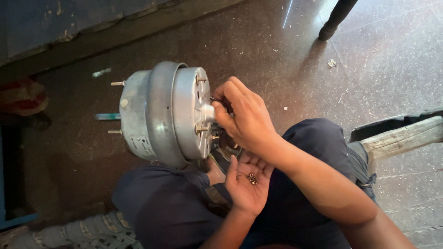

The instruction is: The person sits on a woven cot servicing a pedestal fan motor. They pull the motor housing free from the fan stand, manipulate the motor with a small tool, use pliers on the motor, then thread nuts onto the motor mounting studs by hand while holding fasteners in their palm.

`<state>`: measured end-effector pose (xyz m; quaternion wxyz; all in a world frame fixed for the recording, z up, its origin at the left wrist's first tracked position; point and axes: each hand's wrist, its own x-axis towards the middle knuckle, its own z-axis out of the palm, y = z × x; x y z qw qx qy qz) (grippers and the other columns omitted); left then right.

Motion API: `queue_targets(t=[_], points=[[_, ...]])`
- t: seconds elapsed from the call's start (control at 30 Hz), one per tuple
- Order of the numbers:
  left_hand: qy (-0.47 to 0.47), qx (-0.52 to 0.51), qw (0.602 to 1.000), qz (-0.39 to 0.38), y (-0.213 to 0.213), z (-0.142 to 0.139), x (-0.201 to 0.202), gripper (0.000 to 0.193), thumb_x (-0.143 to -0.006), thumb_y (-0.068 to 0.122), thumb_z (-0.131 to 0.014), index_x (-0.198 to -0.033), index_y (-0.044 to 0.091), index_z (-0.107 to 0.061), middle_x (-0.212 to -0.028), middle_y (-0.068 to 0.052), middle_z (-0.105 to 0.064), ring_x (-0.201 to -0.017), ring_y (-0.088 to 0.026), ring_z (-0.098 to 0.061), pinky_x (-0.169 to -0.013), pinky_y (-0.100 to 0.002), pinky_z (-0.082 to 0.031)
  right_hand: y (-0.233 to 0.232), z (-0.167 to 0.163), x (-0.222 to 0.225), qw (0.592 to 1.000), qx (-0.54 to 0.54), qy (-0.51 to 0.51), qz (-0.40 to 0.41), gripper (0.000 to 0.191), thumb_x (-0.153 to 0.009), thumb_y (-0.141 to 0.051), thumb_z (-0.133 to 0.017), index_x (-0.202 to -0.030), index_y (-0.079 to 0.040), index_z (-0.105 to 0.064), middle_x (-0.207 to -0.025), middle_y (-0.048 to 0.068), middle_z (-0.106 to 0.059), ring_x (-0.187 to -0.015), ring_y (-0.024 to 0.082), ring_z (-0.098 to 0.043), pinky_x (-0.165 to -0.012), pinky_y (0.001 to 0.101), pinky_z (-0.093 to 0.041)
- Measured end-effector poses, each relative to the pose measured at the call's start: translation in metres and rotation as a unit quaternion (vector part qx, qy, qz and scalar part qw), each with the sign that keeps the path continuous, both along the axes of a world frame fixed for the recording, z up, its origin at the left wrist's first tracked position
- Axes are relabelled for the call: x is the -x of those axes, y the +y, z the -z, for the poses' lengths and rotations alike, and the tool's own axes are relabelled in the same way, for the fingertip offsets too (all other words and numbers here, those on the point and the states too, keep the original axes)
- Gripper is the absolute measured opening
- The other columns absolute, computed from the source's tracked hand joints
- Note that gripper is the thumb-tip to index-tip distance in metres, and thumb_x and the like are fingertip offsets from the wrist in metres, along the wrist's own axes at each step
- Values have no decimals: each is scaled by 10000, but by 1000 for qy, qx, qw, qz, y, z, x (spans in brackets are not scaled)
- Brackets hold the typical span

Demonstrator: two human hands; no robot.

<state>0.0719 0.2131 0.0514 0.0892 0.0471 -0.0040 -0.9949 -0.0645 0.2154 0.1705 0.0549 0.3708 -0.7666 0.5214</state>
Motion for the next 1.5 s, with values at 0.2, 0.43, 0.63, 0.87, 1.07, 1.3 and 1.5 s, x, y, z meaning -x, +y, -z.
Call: queue_targets(t=[0.2, 0.43, 0.63, 0.87, 1.07, 1.3, 1.5], points=[[-3, 1, 1000, 5, -1, 0, 0, 535, -1091, 411, -385, -1293, -42, -585, -1299, -189, -649, -1265, -315, -586, -1147, -468, -437, 6, -8, 0, 1000, 3, -15, -2, 131, -927, -104, -717, -994, -30, -633, -902, 92, -581, -723, 232, -630, -649, 353, -507], [-13, -4, 1000, 11, 0, -2, -2, 517, -1090, 406, -394, -1266, -40, -587, -1271, -183, -650, -1267, -326, -587, -1152, -477, -438, 8, -12, 0, 1000, 23, -15, 8, 142, -855, -95, -772, -968, -59, -694, -884, 42, -596, -672, 160, -602, -603, 307, -494], [-1, -2, 1000, 5, -1, 0, -2, 509, -1104, 406, -406, -1268, -41, -585, -1242, -168, -651, -1251, -317, -602, -1151, -479, -446, 7, -10, 1, 1000, 7, -25, 6, 155, -860, -104, -766, -978, -52, -680, -898, 41, -607, -671, 158, -611, -596, 303, -496], [1, -6, 1000, 5, -1, 2, -4, 510, -1111, 402, -403, -1251, -53, -586, -1202, -158, -650, -1241, -319, -605, -1152, -481, -453, 5, -6, 2, 1000, -4, -25, 8, 152, -864, -102, -751, -981, -42, -675, -906, 49, -616, -723, 178, -624, -646, 318, -514], [-6, 3, 1000, 9, -2, -2, -3, 519, -1099, 403, -388, -1243, -57, -580, -1254, -192, -649, -1256, -320, -596, -1149, -468, -446, 5, -1, 1, 999, 17, -31, -2, 127, -918, -105, -716, -970, -19, -637, -914, 73, -592, -772, 195, -664, -653, 323, -524], [7, -9, 1000, 7, -1, -3, -2, 534, -1108, 393, -372, -1304, -61, -572, -1304, -206, -643, -1269, -315, -593, -1156, -464, -440, 3, 0, 0, 1000, -22, 17, 11, 130, -955, -106, -716, -933, -3, -642, -883, 113, -569, -748, 274, -613, -653, 365, -478], [-12, -10, 1000, 11, -1, -1, -4, 511, -1098, 392, -391, -1265, -54, -577, -1260, -188, -650, -1256, -324, -598, -1152, -476, -442, 9, -4, -2, 999, 28, -27, 14, 113, -861, -75, -745, -946, -21, -694, -891, 51, -624, -665, 149, -617, -583, 293, -492]])
